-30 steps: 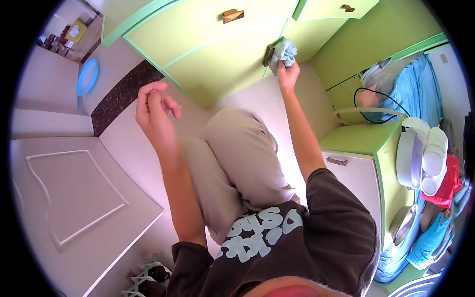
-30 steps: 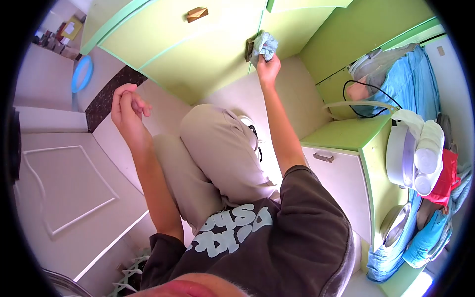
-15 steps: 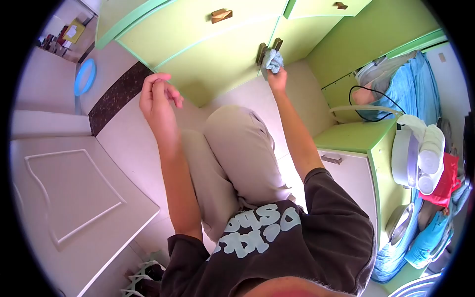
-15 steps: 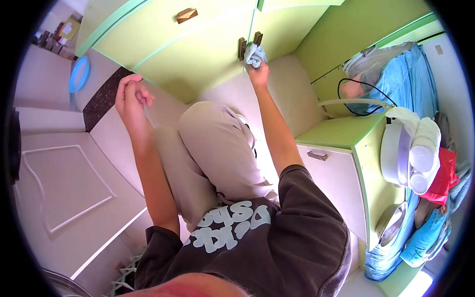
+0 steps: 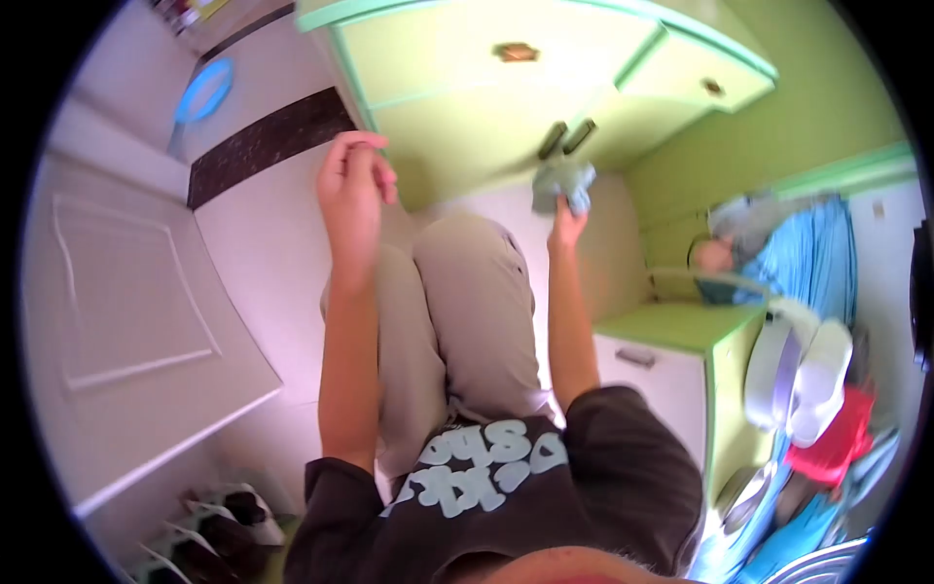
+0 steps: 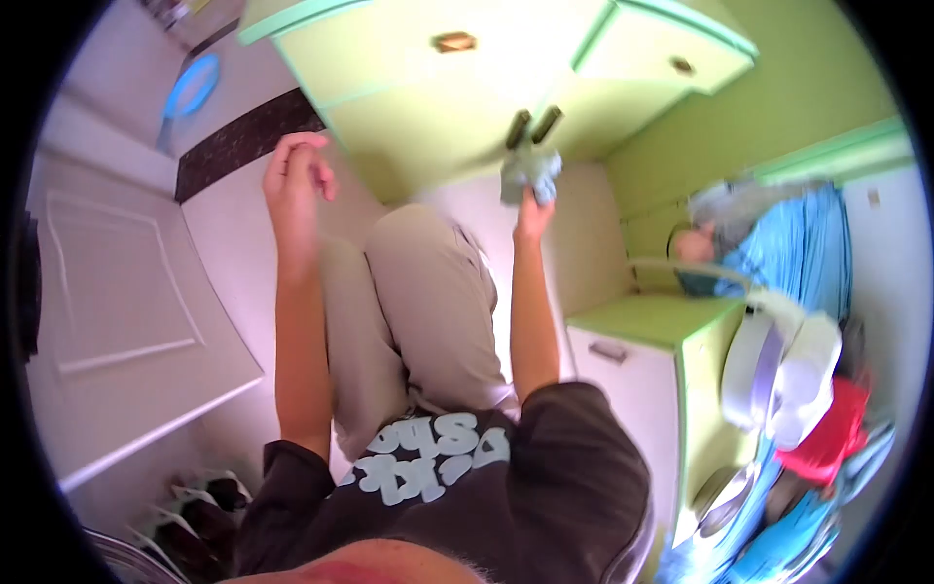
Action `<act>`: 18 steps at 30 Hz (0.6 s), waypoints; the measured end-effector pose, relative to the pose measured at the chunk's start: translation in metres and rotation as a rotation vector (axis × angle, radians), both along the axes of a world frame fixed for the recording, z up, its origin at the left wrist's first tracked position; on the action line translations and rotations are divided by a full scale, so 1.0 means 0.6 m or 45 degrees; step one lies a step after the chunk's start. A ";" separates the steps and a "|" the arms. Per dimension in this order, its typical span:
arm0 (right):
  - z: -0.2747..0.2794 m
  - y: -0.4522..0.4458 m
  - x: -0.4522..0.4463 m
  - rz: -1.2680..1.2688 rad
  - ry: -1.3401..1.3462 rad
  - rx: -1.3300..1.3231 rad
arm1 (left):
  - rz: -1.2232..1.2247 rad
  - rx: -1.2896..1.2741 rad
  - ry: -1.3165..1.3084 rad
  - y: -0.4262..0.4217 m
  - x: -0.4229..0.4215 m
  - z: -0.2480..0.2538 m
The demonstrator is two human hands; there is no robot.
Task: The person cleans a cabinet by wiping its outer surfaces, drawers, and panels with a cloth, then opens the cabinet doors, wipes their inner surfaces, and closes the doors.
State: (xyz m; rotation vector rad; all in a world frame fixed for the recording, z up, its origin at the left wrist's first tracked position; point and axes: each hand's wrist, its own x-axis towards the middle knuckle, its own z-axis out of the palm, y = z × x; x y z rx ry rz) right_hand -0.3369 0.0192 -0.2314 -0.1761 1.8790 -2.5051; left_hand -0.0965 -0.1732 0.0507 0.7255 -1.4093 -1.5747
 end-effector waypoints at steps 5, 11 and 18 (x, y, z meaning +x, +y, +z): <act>-0.028 0.048 0.099 0.104 -0.240 -0.171 | -0.082 0.046 -0.018 0.022 -0.003 0.014; -0.057 0.010 0.046 0.124 -0.208 -0.132 | -0.101 0.039 -0.024 0.007 0.015 0.017; -0.045 -0.065 -0.098 0.057 0.015 0.030 | -0.171 0.112 0.036 0.030 -0.004 0.005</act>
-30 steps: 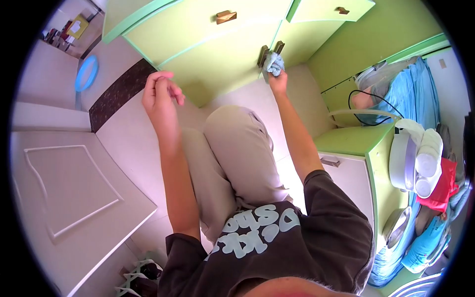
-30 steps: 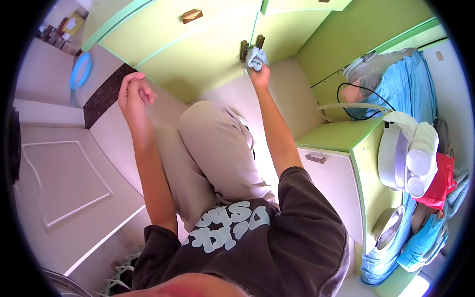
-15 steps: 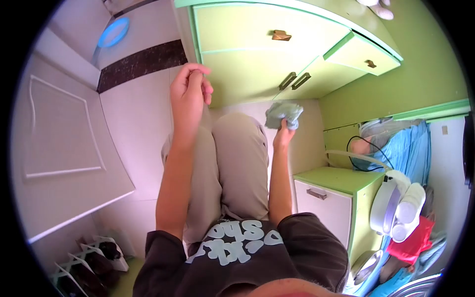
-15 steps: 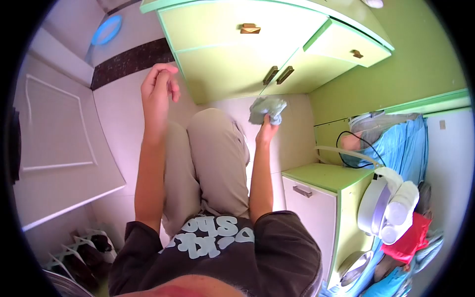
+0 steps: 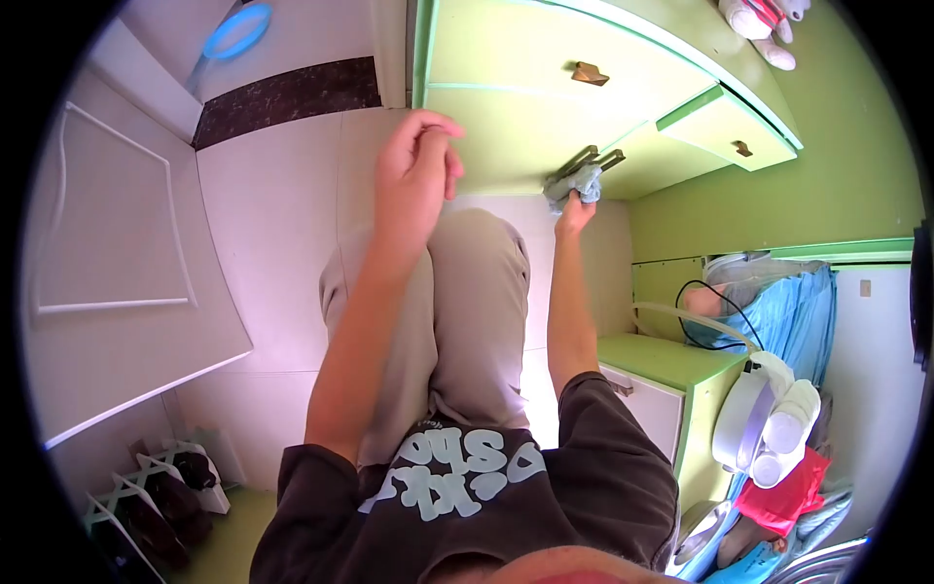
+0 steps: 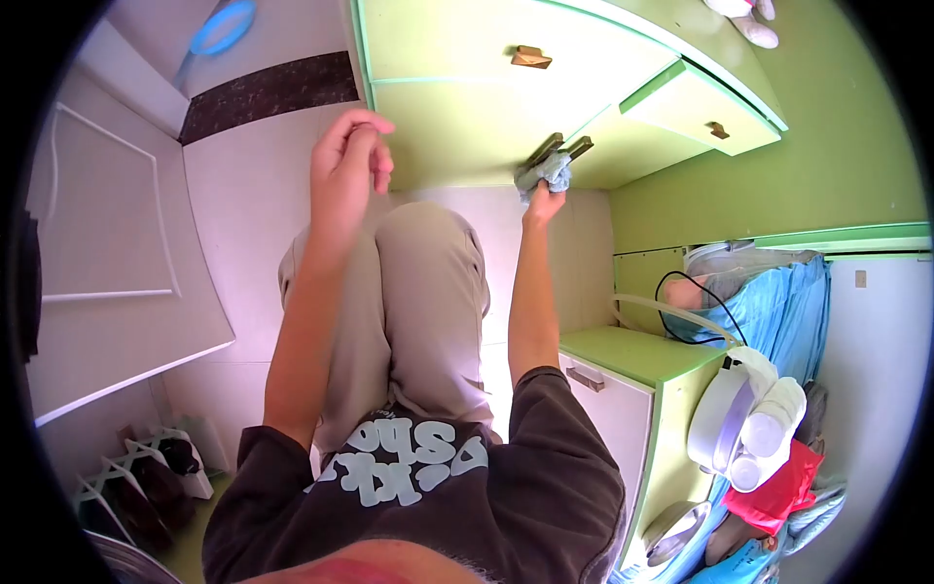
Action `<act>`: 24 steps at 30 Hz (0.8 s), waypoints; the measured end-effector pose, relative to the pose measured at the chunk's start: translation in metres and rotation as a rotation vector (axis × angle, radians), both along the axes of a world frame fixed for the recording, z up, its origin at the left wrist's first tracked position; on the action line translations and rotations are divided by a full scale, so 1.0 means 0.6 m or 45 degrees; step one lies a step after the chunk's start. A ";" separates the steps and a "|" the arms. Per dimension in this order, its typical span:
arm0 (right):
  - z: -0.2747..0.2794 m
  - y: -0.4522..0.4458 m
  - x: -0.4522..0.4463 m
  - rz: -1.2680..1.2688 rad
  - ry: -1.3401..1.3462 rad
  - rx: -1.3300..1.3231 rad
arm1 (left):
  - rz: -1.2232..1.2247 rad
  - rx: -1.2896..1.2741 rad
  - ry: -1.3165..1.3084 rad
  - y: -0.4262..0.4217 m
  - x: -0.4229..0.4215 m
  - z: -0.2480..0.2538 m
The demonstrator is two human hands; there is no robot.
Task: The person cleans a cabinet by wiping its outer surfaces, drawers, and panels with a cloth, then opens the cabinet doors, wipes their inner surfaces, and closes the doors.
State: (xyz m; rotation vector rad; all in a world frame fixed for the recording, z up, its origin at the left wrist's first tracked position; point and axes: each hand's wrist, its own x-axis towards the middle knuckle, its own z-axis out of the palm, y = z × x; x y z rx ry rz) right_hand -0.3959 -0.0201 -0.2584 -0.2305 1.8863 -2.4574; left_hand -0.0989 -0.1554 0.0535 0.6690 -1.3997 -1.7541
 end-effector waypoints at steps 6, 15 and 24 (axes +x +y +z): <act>0.017 0.039 -0.002 0.238 0.014 0.160 | -0.035 0.015 0.023 -0.008 -0.006 -0.005; 0.022 0.072 0.070 0.085 0.048 0.134 | -0.007 0.049 0.031 -0.009 0.016 -0.001; 0.042 0.024 -0.025 0.044 -0.052 0.315 | -0.024 0.055 0.044 -0.009 0.008 0.001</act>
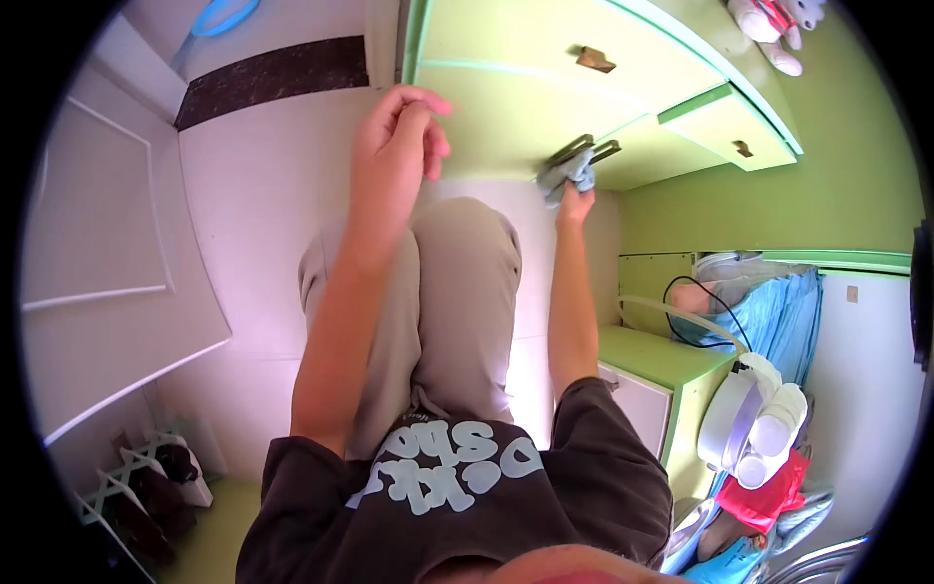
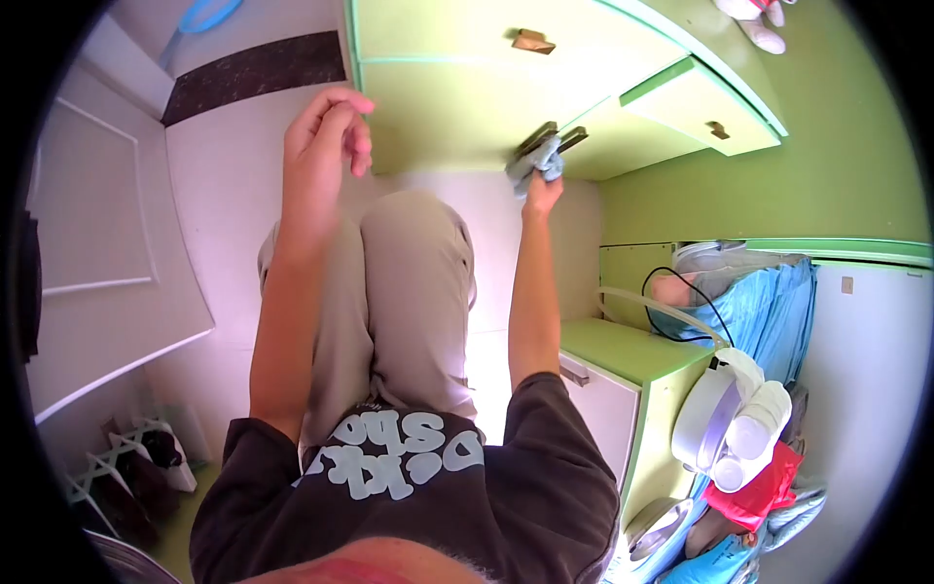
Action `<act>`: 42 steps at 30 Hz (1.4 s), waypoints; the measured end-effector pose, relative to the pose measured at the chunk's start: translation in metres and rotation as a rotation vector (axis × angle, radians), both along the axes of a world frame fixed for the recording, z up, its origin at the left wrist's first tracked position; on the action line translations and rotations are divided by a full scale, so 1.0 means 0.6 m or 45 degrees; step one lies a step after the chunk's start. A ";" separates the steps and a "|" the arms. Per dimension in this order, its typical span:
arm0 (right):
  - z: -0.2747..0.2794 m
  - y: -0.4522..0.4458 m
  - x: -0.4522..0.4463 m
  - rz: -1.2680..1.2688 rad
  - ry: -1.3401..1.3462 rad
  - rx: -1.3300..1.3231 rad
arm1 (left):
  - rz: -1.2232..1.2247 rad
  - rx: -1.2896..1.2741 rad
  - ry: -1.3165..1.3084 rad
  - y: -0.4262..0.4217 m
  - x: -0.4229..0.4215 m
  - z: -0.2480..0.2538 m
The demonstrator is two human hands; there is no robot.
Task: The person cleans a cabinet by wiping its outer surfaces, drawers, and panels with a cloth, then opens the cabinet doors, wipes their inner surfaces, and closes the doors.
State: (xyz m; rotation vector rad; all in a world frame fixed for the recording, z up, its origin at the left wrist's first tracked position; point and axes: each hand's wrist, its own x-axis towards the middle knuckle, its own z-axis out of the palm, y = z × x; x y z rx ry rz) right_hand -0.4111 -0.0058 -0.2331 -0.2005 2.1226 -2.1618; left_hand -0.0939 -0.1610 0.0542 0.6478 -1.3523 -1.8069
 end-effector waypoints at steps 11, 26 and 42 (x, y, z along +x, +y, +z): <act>0.254 -0.065 0.076 -0.199 0.764 -0.164 | 0.007 0.044 -0.002 0.000 -0.010 -0.001; 0.237 -0.123 0.153 0.368 1.524 0.384 | -0.029 0.034 0.015 -0.002 -0.003 0.003; 0.244 -0.180 0.189 0.676 1.807 0.295 | 0.017 0.034 -0.003 -0.004 0.002 0.007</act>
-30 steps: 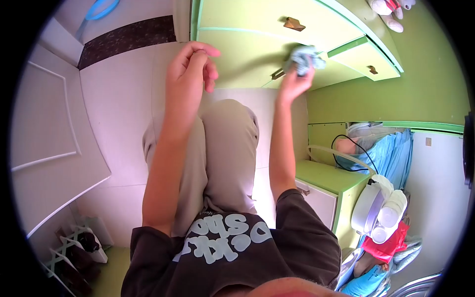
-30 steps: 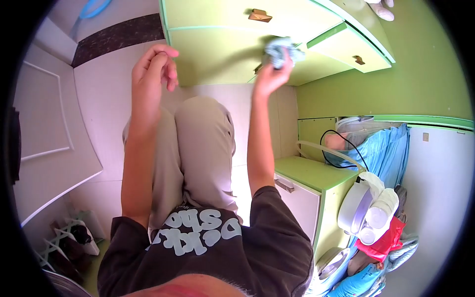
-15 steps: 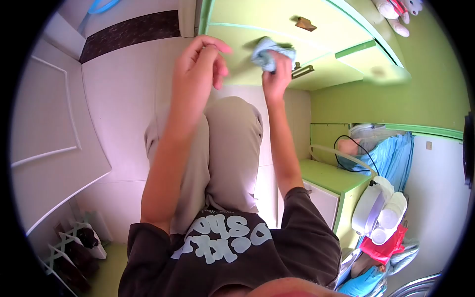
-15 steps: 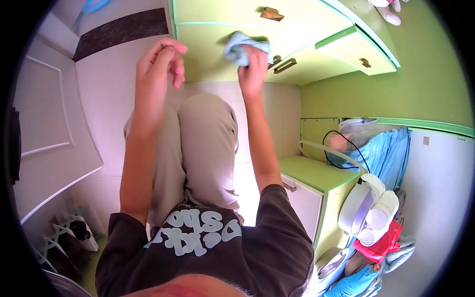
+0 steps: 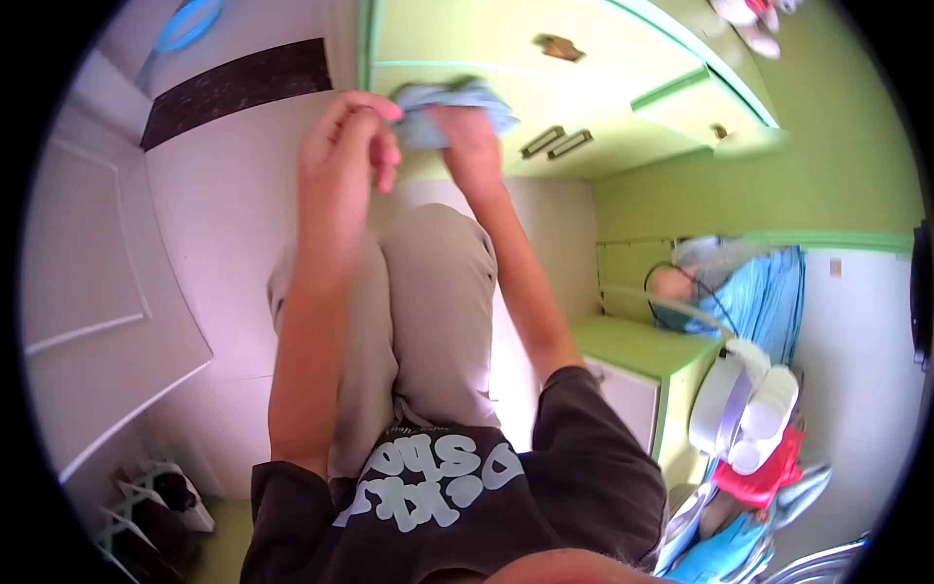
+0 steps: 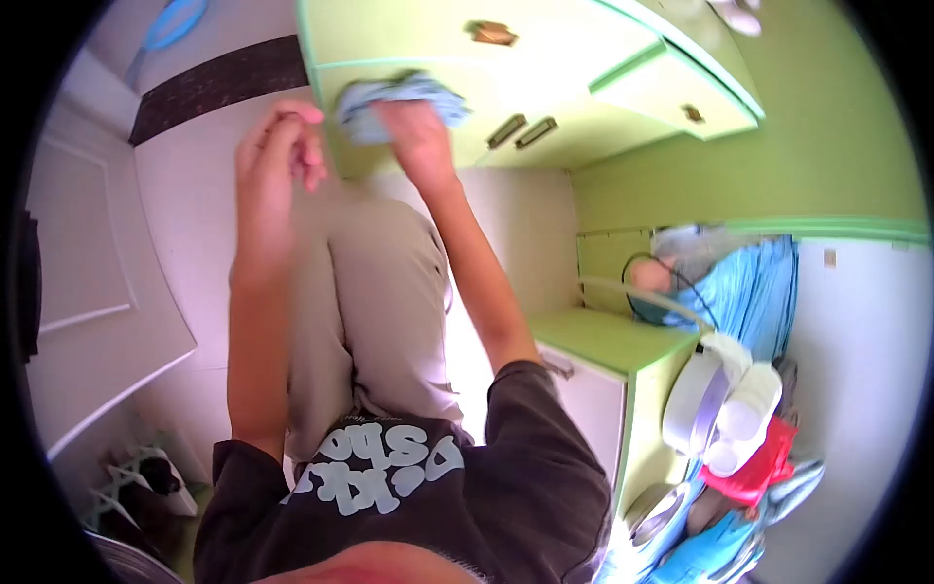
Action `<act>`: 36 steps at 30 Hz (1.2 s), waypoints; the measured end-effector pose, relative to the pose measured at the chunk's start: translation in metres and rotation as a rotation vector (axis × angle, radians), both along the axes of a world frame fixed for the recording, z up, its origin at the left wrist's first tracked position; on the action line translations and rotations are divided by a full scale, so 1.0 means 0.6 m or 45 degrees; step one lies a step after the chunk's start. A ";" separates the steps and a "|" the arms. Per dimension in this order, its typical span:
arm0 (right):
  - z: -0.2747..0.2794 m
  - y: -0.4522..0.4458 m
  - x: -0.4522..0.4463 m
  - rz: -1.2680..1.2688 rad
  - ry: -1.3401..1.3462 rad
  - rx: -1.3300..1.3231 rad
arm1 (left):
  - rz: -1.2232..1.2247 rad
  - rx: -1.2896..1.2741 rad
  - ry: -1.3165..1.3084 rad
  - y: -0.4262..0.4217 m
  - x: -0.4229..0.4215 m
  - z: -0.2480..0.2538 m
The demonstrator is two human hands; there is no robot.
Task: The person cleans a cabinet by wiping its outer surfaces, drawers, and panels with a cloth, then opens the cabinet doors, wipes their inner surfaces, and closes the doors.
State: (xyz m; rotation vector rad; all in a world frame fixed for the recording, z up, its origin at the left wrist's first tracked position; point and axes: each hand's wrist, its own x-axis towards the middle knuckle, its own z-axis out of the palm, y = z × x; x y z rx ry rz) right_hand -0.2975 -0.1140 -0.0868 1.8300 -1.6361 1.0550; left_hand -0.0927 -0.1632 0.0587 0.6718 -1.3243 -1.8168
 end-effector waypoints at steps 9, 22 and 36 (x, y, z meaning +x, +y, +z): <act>-0.145 0.019 -0.015 0.019 -0.276 0.162 | -0.019 -0.052 -0.071 -0.005 0.017 -0.001; -0.236 0.055 -0.017 -0.673 -0.692 -0.291 | 0.042 -0.118 -0.161 -0.005 0.021 0.011; -0.368 0.065 -0.034 -0.433 -0.849 0.116 | 0.090 -0.109 -0.177 -0.007 0.026 0.015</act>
